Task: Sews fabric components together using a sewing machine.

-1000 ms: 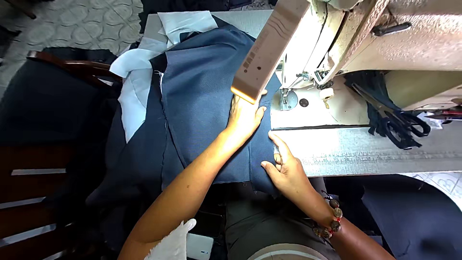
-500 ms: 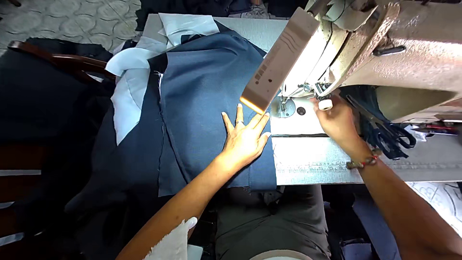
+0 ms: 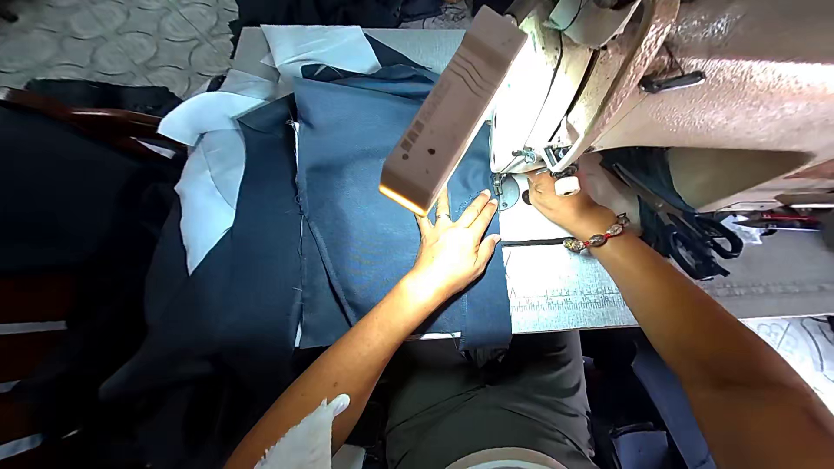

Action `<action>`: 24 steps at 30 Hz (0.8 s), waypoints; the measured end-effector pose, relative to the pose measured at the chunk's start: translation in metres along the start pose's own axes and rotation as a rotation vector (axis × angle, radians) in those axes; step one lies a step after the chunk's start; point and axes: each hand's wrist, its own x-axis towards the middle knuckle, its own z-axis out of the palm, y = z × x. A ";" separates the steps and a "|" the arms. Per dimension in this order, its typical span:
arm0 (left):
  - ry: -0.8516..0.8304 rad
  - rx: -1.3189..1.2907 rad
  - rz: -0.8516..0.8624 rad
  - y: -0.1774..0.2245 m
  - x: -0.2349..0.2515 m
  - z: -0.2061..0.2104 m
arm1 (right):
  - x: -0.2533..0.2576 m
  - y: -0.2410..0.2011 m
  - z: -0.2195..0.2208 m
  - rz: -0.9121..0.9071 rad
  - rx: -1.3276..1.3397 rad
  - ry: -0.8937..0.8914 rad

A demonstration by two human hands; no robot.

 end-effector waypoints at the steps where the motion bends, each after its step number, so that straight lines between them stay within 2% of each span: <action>1: -0.005 -0.001 -0.007 0.001 0.001 0.000 | -0.001 -0.001 0.000 0.009 -0.012 0.005; 6: -0.020 0.014 -0.017 0.004 0.006 -0.001 | 0.002 -0.009 -0.006 0.075 -0.035 -0.019; 9: -0.021 0.027 -0.015 0.004 0.005 0.000 | 0.002 -0.008 -0.004 0.048 0.001 -0.009; 12: -0.022 0.019 -0.010 0.005 0.003 0.001 | -0.002 -0.005 -0.001 0.032 0.022 -0.055; 15: -0.030 0.015 -0.027 0.006 0.003 0.000 | -0.010 -0.010 -0.006 0.097 0.030 -0.127; 19: -0.001 0.004 -0.018 0.006 0.003 0.001 | -0.055 -0.044 -0.053 0.082 0.089 -0.202; 24: 0.019 -0.010 -0.002 0.004 0.003 0.003 | -0.131 -0.068 -0.053 -0.049 0.233 -0.050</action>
